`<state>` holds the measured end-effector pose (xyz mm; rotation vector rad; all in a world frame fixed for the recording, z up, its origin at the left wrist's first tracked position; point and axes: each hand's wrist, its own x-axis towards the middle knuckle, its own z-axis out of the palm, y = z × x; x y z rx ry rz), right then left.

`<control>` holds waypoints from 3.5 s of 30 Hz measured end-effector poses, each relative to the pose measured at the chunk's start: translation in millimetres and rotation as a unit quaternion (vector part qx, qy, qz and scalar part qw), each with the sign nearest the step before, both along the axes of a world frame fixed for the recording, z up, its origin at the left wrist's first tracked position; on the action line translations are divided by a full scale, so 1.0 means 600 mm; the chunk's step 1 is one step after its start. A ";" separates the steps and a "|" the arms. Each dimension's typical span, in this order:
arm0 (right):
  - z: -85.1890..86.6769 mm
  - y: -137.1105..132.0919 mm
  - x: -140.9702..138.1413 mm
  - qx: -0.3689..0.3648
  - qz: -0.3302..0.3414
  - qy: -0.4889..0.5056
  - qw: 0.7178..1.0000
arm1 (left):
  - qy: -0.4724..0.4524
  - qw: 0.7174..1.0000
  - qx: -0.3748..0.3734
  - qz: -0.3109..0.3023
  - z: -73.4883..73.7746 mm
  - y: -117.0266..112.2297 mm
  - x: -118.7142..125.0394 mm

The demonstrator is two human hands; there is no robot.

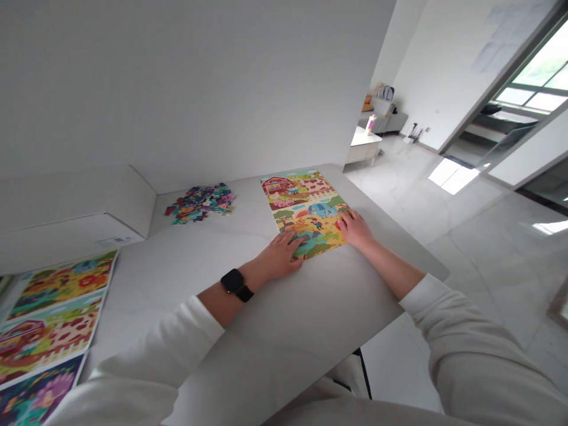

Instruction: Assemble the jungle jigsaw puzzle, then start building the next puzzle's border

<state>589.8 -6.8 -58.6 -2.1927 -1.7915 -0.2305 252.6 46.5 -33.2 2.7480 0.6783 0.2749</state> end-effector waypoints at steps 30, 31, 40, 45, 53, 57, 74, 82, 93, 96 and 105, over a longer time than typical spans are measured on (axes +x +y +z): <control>0.017 0.055 -0.054 0.129 0.108 0.054 0.984 | -0.058 0.988 0.039 0.135 0.061 -0.052 -0.290; 0.022 0.064 -0.083 0.128 0.139 0.055 0.980 | -0.062 0.985 0.044 0.153 0.059 -0.045 -0.309; 0.046 0.204 -0.343 -0.003 0.349 0.040 0.936 | -0.079 0.945 0.079 0.308 0.035 0.077 -0.384; 0.035 0.314 -0.435 -0.050 0.348 0.031 0.936 | -0.062 0.931 0.075 0.351 0.021 0.184 -0.374; 0.013 0.479 -0.530 -0.022 0.256 0.061 0.964 | -0.039 0.910 0.091 0.403 0.006 0.351 -0.331; 0.001 0.526 -0.551 -0.051 0.244 0.090 0.964 | -0.016 0.923 0.052 0.382 0.005 0.411 -0.324; 0.010 0.459 -0.571 -0.070 0.360 0.037 0.930 | -0.018 0.947 0.056 0.317 -0.009 0.341 -0.326; 0.028 0.377 -0.570 -0.073 0.376 0.014 0.924 | -0.018 0.952 0.046 0.303 0.000 0.267 -0.335; 0.026 0.472 -0.583 -0.070 0.317 0.081 0.942 | -0.007 0.928 -0.003 0.371 -0.001 0.288 -0.371; 0.018 0.493 -0.595 -0.105 0.341 0.082 0.931 | -0.017 0.942 0.001 0.336 -0.002 0.302 -0.372; 0.010 0.440 -0.580 -0.054 0.406 0.076 0.909 | -0.047 0.960 -0.002 0.277 0.006 0.271 -0.369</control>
